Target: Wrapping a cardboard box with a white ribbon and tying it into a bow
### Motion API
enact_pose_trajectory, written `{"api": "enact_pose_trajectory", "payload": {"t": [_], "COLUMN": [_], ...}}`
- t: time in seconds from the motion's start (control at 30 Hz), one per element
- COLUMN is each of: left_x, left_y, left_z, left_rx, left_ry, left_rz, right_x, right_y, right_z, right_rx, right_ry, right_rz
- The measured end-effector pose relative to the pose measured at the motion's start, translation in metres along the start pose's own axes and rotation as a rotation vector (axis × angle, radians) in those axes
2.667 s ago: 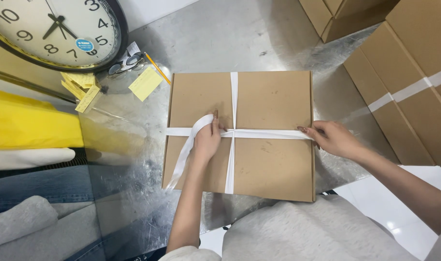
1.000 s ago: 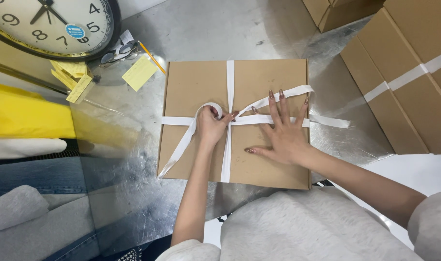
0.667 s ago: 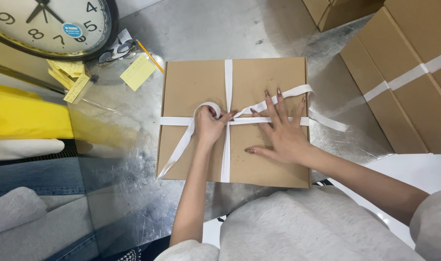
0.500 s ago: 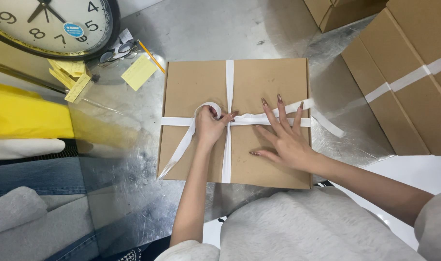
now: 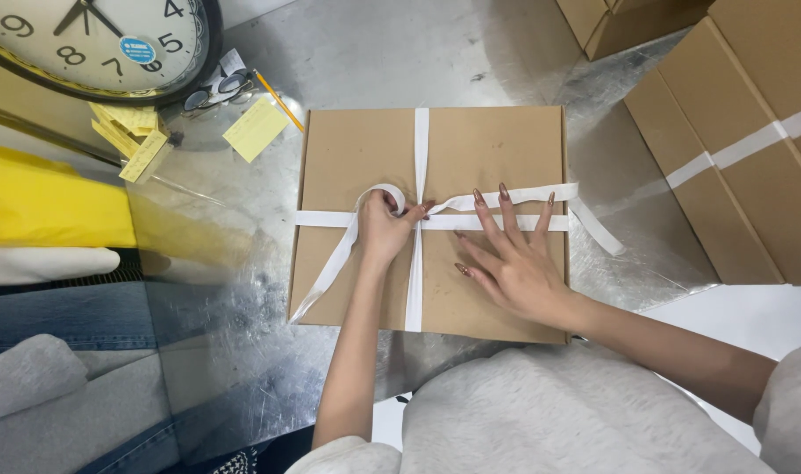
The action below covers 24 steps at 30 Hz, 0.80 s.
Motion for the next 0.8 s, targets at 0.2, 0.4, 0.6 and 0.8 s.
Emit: {"api": "enact_pose_trajectory", "payload": {"t": [0.2, 0.4, 0.6, 0.8], "left_x": [-0.013, -0.007, -0.004, -0.005], "left_y": [-0.001, -0.001, 0.0, 0.001], "left_z": [-0.006, -0.004, -0.002, -0.002], "left_rx": [0.005, 0.012, -0.006, -0.018], "left_ry": [-0.008, -0.007, -0.013, -0.021], "left_rz": [0.019, 0.032, 0.066, 0.097], "right_x": [-0.001, -0.008, 0.017, 0.021], "right_y": [-0.005, -0.008, -0.01, -0.019], "right_z": [0.003, -0.013, -0.025, -0.012], "right_rx": [-0.107, -0.129, -0.142, -0.032], "right_ry": [-0.043, -0.082, -0.168, -0.036], "right_rz": [0.055, 0.051, -0.062, -0.037]}}
Point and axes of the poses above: each hand's wrist, its own z-axis away from the middle knuckle, its own y-axis out of the back of the hand, x = y × z, the point moved 1 cm from there along -z, towards the middle knuckle, and after that the axes turned 2 degrees about z, right-handed, at the moved point
